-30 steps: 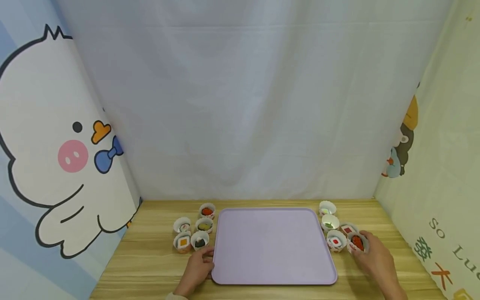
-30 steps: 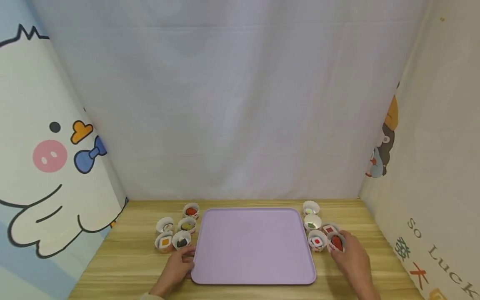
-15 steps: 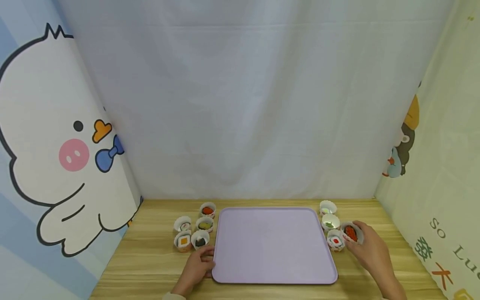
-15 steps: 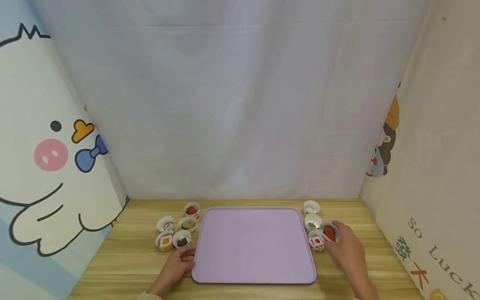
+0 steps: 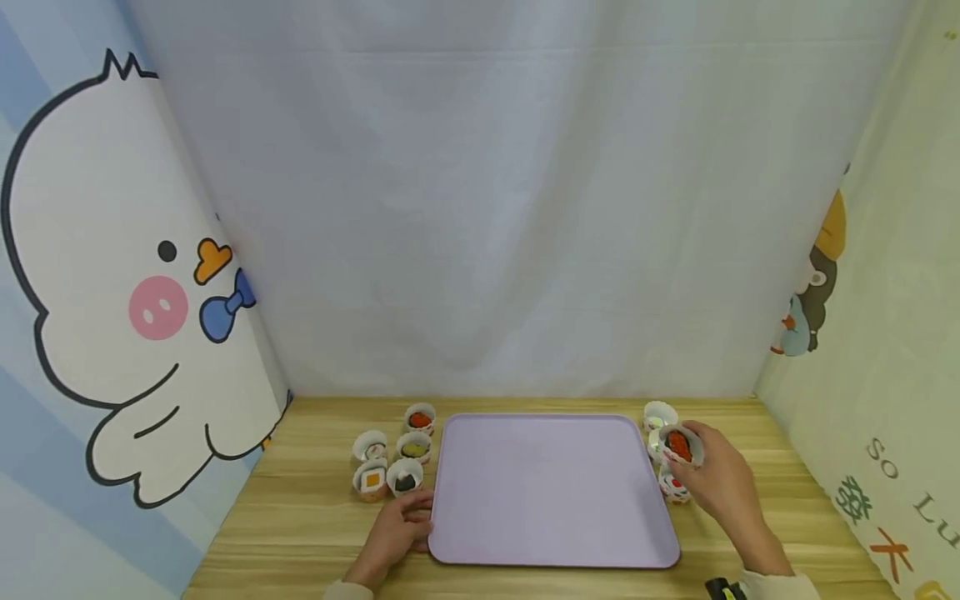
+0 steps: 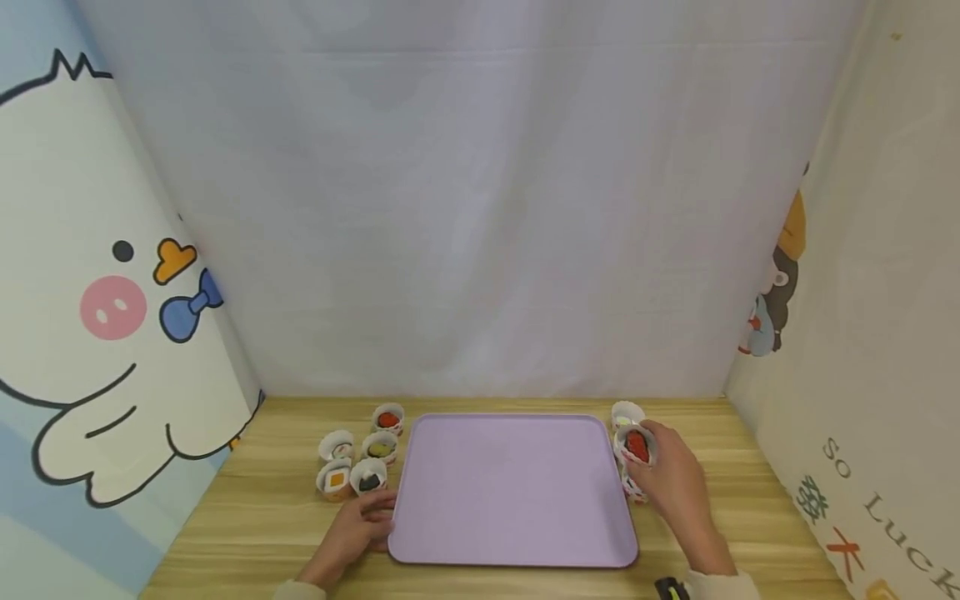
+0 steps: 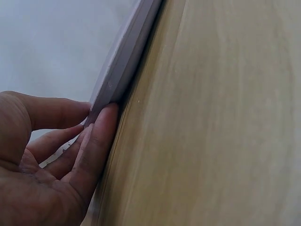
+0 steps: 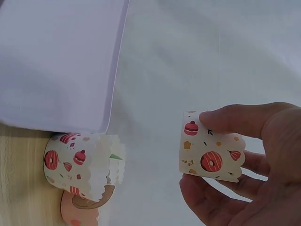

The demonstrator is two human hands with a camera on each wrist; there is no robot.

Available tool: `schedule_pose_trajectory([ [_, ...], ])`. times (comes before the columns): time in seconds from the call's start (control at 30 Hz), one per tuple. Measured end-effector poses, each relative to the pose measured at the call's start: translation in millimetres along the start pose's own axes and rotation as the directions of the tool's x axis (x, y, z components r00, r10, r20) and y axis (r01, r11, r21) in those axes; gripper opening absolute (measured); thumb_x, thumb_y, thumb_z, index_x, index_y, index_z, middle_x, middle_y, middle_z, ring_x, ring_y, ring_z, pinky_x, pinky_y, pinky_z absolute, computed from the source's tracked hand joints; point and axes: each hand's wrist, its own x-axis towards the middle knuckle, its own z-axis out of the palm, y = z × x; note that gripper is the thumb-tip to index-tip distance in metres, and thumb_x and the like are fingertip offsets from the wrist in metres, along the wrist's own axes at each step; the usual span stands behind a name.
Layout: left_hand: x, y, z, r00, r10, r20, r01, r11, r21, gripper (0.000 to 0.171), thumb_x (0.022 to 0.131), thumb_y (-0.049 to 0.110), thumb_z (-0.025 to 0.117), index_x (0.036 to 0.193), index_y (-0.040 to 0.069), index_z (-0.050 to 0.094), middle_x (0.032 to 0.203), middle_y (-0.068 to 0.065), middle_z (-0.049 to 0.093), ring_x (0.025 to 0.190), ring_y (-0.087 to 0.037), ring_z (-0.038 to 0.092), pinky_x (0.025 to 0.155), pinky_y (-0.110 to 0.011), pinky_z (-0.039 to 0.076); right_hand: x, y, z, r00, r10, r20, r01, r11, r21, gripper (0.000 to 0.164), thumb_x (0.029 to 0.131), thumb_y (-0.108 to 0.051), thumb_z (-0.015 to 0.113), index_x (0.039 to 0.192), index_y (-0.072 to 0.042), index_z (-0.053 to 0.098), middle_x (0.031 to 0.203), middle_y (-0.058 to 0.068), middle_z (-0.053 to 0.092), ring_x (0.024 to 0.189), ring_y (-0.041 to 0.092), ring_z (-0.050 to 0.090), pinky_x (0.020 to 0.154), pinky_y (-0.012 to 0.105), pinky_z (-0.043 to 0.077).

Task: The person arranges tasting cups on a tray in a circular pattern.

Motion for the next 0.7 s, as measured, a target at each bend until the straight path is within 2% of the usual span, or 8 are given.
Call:
schedule_pose_trajectory([
  [0.27, 2.7, -3.0, 1.0, 1.0, 0.022, -0.001, -0.022, 1.0, -0.007, 0.053, 0.08, -0.008, 0.064, 0.131, -0.01, 0.053, 0.12, -0.03, 0.06, 0.088, -0.016, 0.063, 0.058, -0.038, 0.06, 9, -17, 9, 0.998, -0.056, -0.008, 0.056, 0.998, 0.02, 0.063, 0.081, -0.017, 0.077, 0.134, 0.004, 0.051, 0.132, 0.032, 0.054, 0.112, 0.05, 0.057, 0.086, 0.061, 0.05],
  [0.47, 2.9, -3.8, -0.3, 1.0, 0.003, 0.025, -0.003, 1.0, -0.017, 0.053, 0.081, -0.007, 0.063, 0.133, -0.011, 0.052, 0.122, -0.03, 0.06, 0.088, -0.016, 0.064, 0.061, -0.037, 0.06, 20, -29, 18, 0.997, -0.083, 0.006, 0.082, 0.995, 0.061, 0.062, 0.081, -0.015, 0.076, 0.135, 0.002, 0.051, 0.132, 0.029, 0.057, 0.114, 0.047, 0.057, 0.088, 0.06, 0.05],
  [0.7, 1.9, -4.0, 0.4, 1.0, -0.002, 0.019, 0.002, 1.0, -0.019, 0.053, 0.081, -0.006, 0.064, 0.133, -0.011, 0.052, 0.122, -0.029, 0.061, 0.089, -0.016, 0.064, 0.061, -0.037, 0.06, 33, -44, 34, 0.995, -0.099, 0.01, 0.098, 0.992, 0.074, 0.061, 0.08, -0.015, 0.078, 0.133, 0.001, 0.054, 0.13, 0.025, 0.059, 0.113, 0.044, 0.059, 0.089, 0.058, 0.051],
])
